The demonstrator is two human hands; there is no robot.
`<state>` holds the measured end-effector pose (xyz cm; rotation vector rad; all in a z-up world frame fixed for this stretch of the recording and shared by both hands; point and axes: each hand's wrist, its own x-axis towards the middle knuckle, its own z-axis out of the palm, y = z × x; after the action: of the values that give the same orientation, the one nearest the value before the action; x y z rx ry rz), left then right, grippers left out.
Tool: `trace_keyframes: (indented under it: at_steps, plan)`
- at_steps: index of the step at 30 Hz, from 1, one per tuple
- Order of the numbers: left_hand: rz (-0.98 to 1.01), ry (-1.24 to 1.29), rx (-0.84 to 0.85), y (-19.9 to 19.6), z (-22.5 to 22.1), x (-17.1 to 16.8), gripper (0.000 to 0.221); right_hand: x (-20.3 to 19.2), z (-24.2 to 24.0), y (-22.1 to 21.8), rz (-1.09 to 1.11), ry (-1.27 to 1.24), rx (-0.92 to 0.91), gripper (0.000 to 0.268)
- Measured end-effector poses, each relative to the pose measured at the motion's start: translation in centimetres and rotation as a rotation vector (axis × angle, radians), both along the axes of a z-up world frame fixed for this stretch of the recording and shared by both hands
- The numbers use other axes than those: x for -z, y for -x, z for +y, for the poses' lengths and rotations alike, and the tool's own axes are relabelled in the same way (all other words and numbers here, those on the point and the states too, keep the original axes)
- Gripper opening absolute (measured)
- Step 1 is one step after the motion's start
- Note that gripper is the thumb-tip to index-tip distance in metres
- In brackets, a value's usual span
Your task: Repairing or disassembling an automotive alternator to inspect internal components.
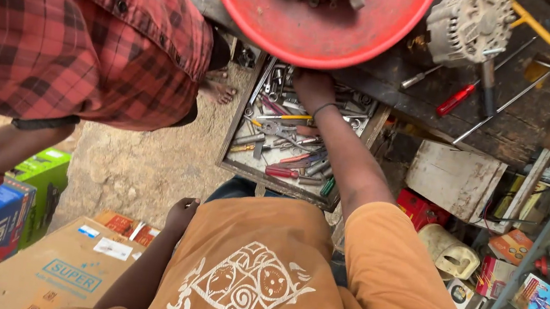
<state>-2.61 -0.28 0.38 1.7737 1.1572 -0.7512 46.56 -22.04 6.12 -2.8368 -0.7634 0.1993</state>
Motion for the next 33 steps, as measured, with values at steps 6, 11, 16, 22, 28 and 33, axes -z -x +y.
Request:
trace_keyframes:
  at_steps: [6,11,16,22,28,33]
  plan:
    - [-0.077,0.011,0.148,-1.4,-0.4,4.4,0.048,4.4,-2.0,1.1,-0.161,-0.238,-0.252,0.027]
    - [-0.041,0.006,0.096,-5.4,-0.4,0.0,0.052,-8.8,0.4,7.0,0.011,-0.409,-0.119,0.018]
    - [0.023,-0.056,0.281,-7.8,0.8,-0.7,0.050,-11.1,-0.9,12.4,0.098,-0.836,0.300,0.014]
    - [-0.010,-0.211,1.142,-15.3,0.1,-6.8,0.042,-10.1,-10.0,15.8,0.243,-1.093,0.743,0.023]
    - [-0.044,-0.151,1.168,-23.3,-3.0,-4.1,0.036,-5.7,-21.2,14.8,0.226,-1.592,1.268,0.018]
    - [0.029,0.016,0.920,-27.5,-5.2,0.3,0.051,-3.4,-26.6,14.5,0.406,-1.622,1.578,0.018]
